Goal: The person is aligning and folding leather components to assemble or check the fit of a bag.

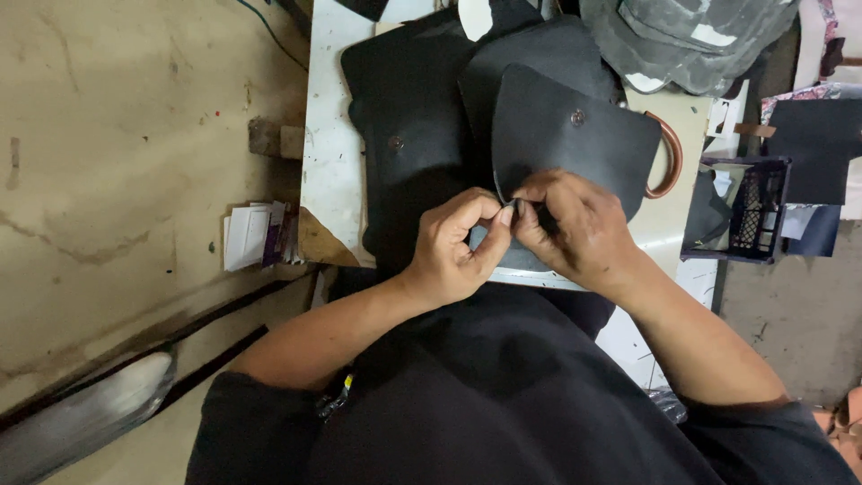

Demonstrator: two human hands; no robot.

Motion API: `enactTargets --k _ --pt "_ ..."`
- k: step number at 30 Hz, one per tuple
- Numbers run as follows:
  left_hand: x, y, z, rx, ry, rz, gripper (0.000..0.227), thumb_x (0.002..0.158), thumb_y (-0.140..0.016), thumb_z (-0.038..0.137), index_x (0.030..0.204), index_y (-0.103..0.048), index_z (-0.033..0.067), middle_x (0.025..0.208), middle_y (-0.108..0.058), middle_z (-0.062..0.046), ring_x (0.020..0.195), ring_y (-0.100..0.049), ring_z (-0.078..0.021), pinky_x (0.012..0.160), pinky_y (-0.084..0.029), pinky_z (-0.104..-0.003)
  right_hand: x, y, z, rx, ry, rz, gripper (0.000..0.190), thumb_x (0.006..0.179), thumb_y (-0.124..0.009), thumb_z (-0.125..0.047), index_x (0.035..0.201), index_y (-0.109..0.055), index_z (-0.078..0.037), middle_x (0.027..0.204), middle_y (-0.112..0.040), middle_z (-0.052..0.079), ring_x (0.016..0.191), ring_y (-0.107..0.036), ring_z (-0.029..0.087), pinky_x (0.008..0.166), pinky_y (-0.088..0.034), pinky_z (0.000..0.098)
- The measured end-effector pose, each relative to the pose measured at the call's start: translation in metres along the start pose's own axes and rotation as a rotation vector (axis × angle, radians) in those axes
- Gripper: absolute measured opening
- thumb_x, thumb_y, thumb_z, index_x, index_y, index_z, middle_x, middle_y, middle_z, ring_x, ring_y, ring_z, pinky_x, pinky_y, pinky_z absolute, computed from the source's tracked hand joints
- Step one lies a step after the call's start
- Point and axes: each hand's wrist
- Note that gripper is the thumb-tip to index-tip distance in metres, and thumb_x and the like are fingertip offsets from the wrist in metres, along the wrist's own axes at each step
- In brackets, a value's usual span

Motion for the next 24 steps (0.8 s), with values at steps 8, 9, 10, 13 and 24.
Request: enactTargets --k 8,9,10,13,24 --pt "0.011 0.008 0.008 0.077 -0.069 -0.056 0.022 0.095 -0.064 0.002 0.075 -0.056 0.0043 0.064 -0.055 -0.012 0.058 -0.061 -0.0338 0.056 -0.05 -0.037 0.022 0.026 -0.021 0.124 -0.022 -0.057 0.005 0.097 -0.066 0.001 0.094 -0.066 0.005 0.089 -0.07 0.022 0.077 -0.07 0.045 0.063 -0.056 0.0443" --pt "0.012 0.008 0.008 0.087 -0.067 -0.078 0.021 0.094 -0.065 0.003 0.075 -0.056 0.0053 0.063 -0.054 -0.011 0.057 -0.062 -0.0334 0.054 -0.049 -0.038 0.026 0.031 -0.025 0.123 -0.042 -0.075 0.008 0.097 -0.066 -0.002 0.099 -0.07 0.005 0.091 -0.071 0.022 0.079 -0.072 0.043 0.065 -0.056 0.0436" --pt "0.013 0.008 0.01 0.087 -0.074 -0.079 0.021 0.094 -0.065 0.003 0.075 -0.056 0.0053 0.063 -0.054 -0.011 0.057 -0.062 -0.0334 0.054 -0.049 -0.038 0.027 0.031 -0.026 0.118 -0.036 -0.071 0.008 0.097 -0.066 -0.002 0.099 -0.07 0.005 0.091 -0.071 0.022 0.079 -0.072 0.043 0.065 -0.056 0.0436" --pt "0.015 0.007 0.015 0.129 -0.106 -0.114 0.02 0.096 -0.063 0.004 0.076 -0.056 0.0043 0.064 -0.054 -0.014 0.06 -0.062 -0.04 0.053 -0.05 -0.042 0.029 0.034 -0.032 0.039 0.03 -0.065 0.013 0.095 -0.07 -0.003 0.102 -0.072 0.008 0.093 -0.071 0.027 0.084 -0.072 0.047 0.068 -0.058 0.047" --pt "0.016 0.01 0.016 0.127 -0.108 -0.215 0.017 0.1 -0.055 0.004 0.083 -0.054 0.005 0.067 -0.051 -0.013 0.063 -0.061 -0.0402 0.056 -0.049 -0.042 0.033 0.048 -0.031 -0.129 0.049 -0.342 0.023 0.101 -0.058 -0.015 0.088 -0.065 0.001 0.07 -0.064 0.019 0.071 -0.071 0.039 0.062 -0.058 0.0427"
Point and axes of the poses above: each hand's wrist, its own x-axis towards the middle knuckle, its own y-axis out of the back of the hand, z = x × y
